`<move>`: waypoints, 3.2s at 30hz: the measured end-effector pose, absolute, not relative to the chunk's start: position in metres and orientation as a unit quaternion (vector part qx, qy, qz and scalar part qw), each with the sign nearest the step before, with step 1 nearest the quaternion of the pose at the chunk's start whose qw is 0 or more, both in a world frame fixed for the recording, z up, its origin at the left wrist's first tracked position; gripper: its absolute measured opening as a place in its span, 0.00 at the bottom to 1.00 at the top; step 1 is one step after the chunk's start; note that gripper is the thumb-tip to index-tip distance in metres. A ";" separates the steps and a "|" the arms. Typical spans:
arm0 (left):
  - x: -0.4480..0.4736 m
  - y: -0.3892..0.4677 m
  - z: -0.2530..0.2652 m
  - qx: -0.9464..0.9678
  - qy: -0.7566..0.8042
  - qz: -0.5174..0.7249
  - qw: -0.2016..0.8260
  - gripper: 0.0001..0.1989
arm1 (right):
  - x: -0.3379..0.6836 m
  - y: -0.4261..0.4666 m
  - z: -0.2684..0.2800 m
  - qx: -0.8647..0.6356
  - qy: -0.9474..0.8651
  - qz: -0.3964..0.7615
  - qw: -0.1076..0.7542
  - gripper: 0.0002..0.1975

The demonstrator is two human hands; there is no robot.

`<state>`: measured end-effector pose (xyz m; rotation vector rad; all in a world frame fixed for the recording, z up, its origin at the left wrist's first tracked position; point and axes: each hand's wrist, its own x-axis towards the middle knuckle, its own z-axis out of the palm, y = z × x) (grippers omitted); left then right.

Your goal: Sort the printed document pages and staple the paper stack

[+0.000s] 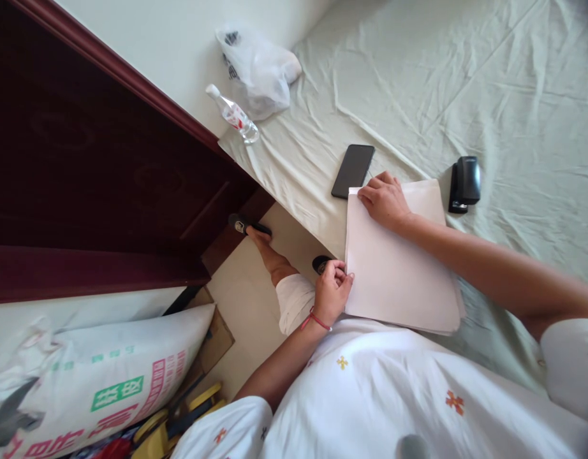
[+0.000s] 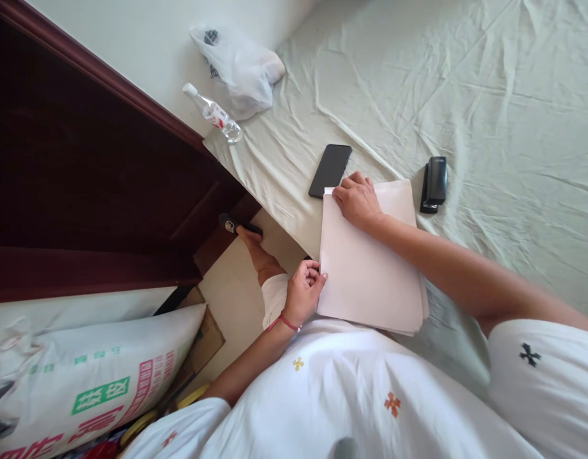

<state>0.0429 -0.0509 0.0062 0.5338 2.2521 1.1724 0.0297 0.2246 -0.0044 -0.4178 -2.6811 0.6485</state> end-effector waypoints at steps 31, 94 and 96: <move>0.042 -0.054 -0.001 0.184 0.837 0.452 0.249 0.11 | 0.030 0.218 0.001 -0.170 -0.945 0.233 0.156 0.13; 0.047 -0.054 0.006 0.251 0.857 0.379 0.242 0.06 | 0.031 0.248 0.011 -0.126 -0.963 0.216 0.101 0.17; 0.047 -0.054 0.007 0.251 0.857 0.378 0.244 0.07 | 0.030 0.248 0.010 -0.118 -0.965 0.206 0.115 0.18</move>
